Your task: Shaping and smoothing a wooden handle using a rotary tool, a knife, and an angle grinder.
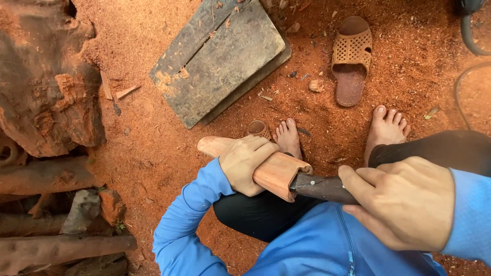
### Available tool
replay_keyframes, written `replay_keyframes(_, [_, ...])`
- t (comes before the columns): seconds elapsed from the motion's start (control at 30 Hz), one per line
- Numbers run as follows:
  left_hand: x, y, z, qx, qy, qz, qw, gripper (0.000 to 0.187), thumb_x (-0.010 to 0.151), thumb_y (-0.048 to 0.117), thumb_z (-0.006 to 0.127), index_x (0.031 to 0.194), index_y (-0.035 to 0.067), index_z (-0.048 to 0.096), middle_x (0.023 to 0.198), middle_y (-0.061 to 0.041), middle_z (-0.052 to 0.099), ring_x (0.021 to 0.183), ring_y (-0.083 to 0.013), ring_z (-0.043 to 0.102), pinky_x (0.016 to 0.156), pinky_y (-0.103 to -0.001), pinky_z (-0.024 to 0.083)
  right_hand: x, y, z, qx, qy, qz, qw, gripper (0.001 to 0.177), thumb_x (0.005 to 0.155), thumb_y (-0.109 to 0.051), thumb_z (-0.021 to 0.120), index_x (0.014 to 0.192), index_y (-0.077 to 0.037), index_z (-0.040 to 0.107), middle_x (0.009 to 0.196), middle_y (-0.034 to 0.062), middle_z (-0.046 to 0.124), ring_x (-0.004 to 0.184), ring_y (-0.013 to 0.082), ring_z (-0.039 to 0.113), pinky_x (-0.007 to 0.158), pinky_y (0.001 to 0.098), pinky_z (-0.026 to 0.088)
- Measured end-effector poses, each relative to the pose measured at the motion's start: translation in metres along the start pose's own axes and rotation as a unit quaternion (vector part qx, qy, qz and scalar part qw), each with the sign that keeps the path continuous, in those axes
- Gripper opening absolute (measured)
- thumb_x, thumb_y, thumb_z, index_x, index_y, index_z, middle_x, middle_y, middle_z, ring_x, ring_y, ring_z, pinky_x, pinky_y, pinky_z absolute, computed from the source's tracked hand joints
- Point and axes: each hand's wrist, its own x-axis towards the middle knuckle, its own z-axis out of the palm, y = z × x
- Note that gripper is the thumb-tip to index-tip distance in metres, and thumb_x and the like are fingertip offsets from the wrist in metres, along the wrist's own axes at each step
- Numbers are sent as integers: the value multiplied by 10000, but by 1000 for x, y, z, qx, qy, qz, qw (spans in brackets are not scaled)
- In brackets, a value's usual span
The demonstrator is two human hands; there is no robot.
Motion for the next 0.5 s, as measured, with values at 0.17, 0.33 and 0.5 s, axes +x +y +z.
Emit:
replay_keyframes(0.17, [2, -1, 4, 8, -5, -11, 1000, 654, 542, 173, 784, 1151, 11, 606, 1014, -173, 647, 848, -371, 629, 847, -438, 511, 4, 4, 4, -14, 26, -9, 1000, 542, 821, -457, 651, 1190, -65, 582, 836, 25, 735, 622, 246, 772, 462, 387, 587])
replay_keyframes(0.33, [5, -5, 4, 31, -14, -24, 999, 623, 557, 215, 773, 1130, 20, 624, 986, -157, 654, 820, -362, 622, 789, -441, 516, 6, 21, 19, 17, 27, -13, 999, 530, 798, -452, 650, 1185, -98, 571, 877, 32, 749, 666, 286, 763, 488, 429, 589])
replay_keyframes(0.5, [18, -8, -10, -102, -86, -69, 989, 609, 519, 178, 756, 1113, 58, 697, 940, -131, 753, 768, -333, 711, 705, -395, 580, 16, 48, 2, 77, -44, 2, 996, 448, 822, -417, 629, 1208, -192, 599, 686, 17, 771, 336, 257, 706, 321, 380, 597])
